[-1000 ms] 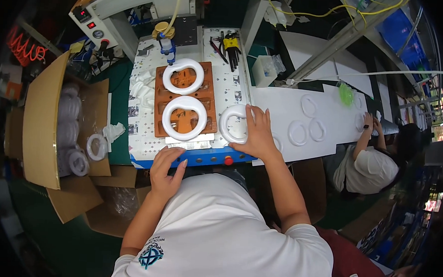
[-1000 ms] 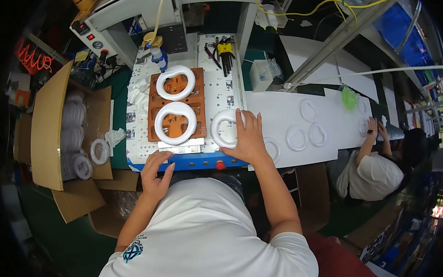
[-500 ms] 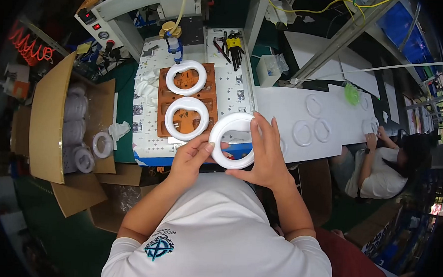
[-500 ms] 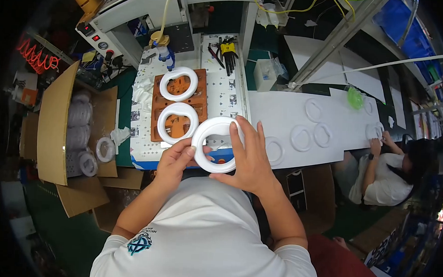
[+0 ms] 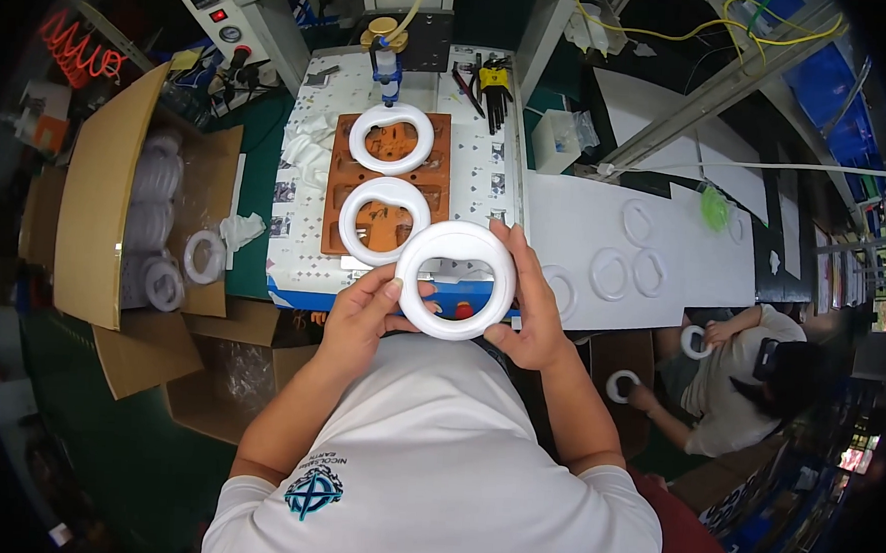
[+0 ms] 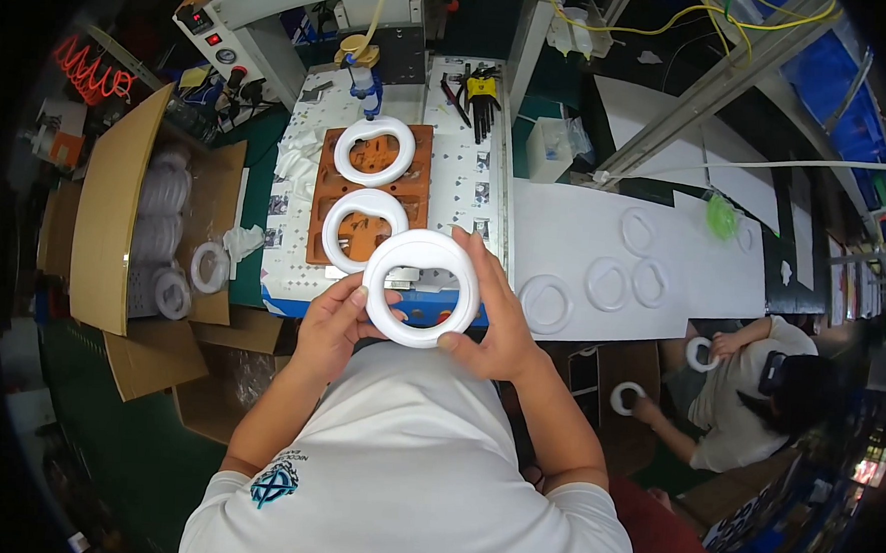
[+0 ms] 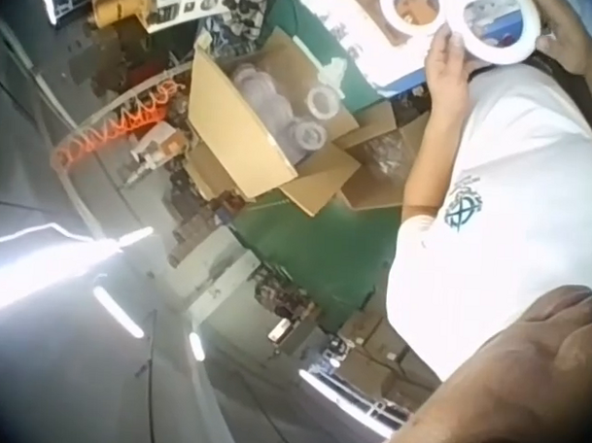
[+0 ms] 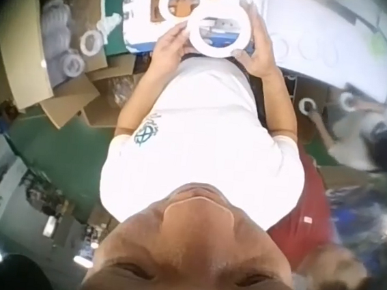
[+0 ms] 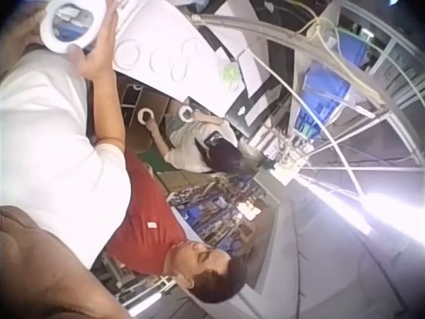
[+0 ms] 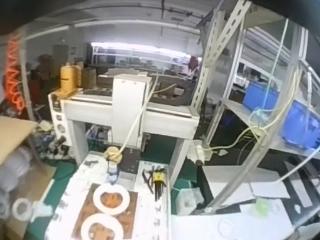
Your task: Assembling and inspecting circular plastic rings at a manufacturing workstation.
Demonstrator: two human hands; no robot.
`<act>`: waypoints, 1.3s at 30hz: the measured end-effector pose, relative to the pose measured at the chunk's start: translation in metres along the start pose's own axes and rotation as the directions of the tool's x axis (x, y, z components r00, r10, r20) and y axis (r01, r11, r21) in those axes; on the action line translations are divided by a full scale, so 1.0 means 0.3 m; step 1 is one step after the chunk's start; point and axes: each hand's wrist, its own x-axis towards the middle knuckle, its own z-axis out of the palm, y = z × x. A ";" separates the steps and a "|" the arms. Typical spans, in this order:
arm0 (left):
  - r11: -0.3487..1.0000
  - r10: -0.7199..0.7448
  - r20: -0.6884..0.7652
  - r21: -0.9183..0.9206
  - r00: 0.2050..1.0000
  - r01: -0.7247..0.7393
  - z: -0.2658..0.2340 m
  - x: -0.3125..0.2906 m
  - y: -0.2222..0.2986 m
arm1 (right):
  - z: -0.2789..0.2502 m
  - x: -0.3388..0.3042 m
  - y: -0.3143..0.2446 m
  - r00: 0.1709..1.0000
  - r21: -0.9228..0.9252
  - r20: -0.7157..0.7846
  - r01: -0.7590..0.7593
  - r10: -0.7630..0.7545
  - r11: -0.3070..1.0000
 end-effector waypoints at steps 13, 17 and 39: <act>1.000 -0.008 0.009 -0.027 1.000 0.009 0.023 0.036 0.022 | -0.022 0.018 0.037 0.997 0.227 -0.015 -0.070 0.076 0.971; 0.999 -0.017 0.016 -0.037 1.000 0.018 0.039 0.050 0.018 | -0.034 0.013 0.043 0.995 0.232 -0.034 -0.081 0.092 0.969; 0.958 -0.202 0.103 0.229 0.974 0.174 0.132 0.105 -0.047 | -0.352 -0.215 0.509 0.222 0.758 -0.585 -0.191 0.780 0.624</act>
